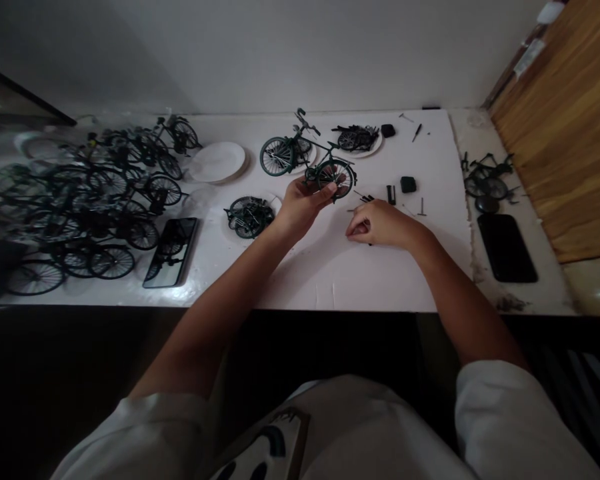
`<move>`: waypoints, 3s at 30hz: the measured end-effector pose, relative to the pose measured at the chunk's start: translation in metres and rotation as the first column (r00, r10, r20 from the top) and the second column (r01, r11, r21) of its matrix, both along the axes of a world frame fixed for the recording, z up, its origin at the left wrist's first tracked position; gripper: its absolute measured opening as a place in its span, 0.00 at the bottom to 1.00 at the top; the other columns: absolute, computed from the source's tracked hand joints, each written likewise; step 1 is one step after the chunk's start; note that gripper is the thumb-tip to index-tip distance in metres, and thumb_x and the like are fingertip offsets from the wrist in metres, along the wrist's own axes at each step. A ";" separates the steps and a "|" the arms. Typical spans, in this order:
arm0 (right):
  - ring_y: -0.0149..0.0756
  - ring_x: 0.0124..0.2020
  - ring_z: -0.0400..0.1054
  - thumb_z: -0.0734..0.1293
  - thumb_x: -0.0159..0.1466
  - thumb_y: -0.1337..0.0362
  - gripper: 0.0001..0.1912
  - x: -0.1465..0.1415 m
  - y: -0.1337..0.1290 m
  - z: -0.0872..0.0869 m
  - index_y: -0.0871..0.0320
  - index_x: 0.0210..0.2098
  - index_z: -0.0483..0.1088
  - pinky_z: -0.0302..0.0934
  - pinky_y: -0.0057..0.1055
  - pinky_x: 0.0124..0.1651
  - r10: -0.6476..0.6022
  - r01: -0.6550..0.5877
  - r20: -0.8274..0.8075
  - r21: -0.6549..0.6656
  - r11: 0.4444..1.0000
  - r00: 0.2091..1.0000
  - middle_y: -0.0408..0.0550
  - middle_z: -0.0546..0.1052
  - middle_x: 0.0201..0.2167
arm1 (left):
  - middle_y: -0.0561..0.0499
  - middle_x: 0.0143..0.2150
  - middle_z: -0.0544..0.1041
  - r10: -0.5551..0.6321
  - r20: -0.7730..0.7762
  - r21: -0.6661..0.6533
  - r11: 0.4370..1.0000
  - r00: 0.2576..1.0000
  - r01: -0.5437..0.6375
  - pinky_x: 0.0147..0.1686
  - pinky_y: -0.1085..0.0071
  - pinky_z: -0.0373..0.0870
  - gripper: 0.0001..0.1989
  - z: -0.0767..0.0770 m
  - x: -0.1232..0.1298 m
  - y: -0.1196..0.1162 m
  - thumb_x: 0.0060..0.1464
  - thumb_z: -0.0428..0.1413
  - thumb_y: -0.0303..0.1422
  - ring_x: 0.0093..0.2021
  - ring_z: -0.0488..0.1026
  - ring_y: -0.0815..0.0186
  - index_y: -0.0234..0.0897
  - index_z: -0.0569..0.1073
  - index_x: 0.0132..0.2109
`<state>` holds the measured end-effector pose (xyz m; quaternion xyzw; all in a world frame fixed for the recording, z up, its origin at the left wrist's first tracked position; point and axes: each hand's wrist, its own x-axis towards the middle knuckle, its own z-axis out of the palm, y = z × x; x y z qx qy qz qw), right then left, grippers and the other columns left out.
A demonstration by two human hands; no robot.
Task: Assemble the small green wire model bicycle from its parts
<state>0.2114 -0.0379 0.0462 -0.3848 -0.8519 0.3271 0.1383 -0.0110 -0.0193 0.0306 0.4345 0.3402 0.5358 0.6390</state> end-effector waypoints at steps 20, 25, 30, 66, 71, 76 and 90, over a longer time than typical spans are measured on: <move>0.36 0.34 0.74 0.76 0.64 0.66 0.07 -0.005 -0.006 0.007 0.56 0.41 0.88 0.65 0.35 0.42 -0.012 0.015 0.082 -0.030 0.999 0.997 0.47 0.84 0.35 | 0.42 0.50 0.88 0.009 0.000 0.013 1.000 1.000 -0.009 0.60 0.56 0.81 0.21 -0.002 0.002 0.000 0.50 0.79 0.38 0.51 0.86 0.56 0.36 0.83 0.47; 0.35 0.33 0.74 0.77 0.64 0.68 0.07 -0.008 -0.009 0.009 0.54 0.41 0.88 0.66 0.36 0.42 0.011 -0.011 0.052 -0.008 1.000 0.999 0.46 0.84 0.34 | 0.41 0.50 0.88 -0.020 -0.015 0.026 0.999 1.000 0.020 0.61 0.56 0.81 0.22 -0.003 0.002 0.000 0.49 0.79 0.39 0.53 0.86 0.54 0.35 0.83 0.46; 0.36 0.32 0.74 0.77 0.64 0.67 0.05 -0.010 -0.009 0.009 0.52 0.37 0.89 0.65 0.36 0.40 0.042 -0.040 0.038 -0.037 0.999 0.998 0.47 0.84 0.34 | 0.41 0.49 0.88 -0.001 -0.018 0.017 1.000 1.000 0.001 0.63 0.55 0.81 0.21 -0.003 0.003 0.000 0.49 0.79 0.38 0.54 0.86 0.54 0.34 0.83 0.46; 0.34 0.29 0.58 0.73 0.73 0.54 0.09 -0.019 -0.017 0.017 0.53 0.42 0.81 0.59 0.35 0.38 -0.294 0.441 -0.466 0.245 0.864 0.835 0.40 0.64 0.28 | 0.42 0.49 0.87 -0.045 0.012 0.072 0.996 0.999 0.044 0.64 0.54 0.79 0.23 -0.003 0.006 -0.006 0.52 0.78 0.45 0.56 0.85 0.54 0.36 0.83 0.46; 0.34 0.28 0.58 0.72 0.74 0.53 0.11 -0.020 -0.009 0.008 0.53 0.43 0.80 0.60 0.35 0.38 -0.292 0.503 -0.520 0.326 0.801 0.802 0.40 0.64 0.27 | 0.43 0.47 0.87 -0.051 0.020 0.093 0.994 0.998 0.049 0.63 0.53 0.81 0.25 -0.001 0.009 -0.009 0.51 0.78 0.48 0.51 0.85 0.57 0.35 0.83 0.46; 0.32 0.27 0.58 0.73 0.74 0.53 0.10 -0.017 -0.004 0.003 0.53 0.43 0.81 0.59 0.34 0.37 -0.227 0.491 -0.562 0.379 0.785 0.796 0.39 0.63 0.27 | 0.44 0.46 0.88 -0.053 0.006 0.111 0.992 0.999 0.052 0.61 0.56 0.81 0.27 -0.002 0.010 -0.008 0.49 0.79 0.50 0.49 0.85 0.58 0.35 0.83 0.47; 0.33 0.28 0.60 0.78 0.69 0.54 0.07 -0.019 -0.011 0.010 0.49 0.40 0.85 0.66 0.36 0.39 -0.261 0.513 -0.611 0.282 0.811 0.747 0.40 0.64 0.25 | 0.43 0.46 0.87 0.014 -0.061 0.196 0.981 0.998 -0.001 0.55 0.61 0.82 0.26 0.000 0.008 -0.013 0.52 0.77 0.49 0.47 0.84 0.61 0.34 0.82 0.47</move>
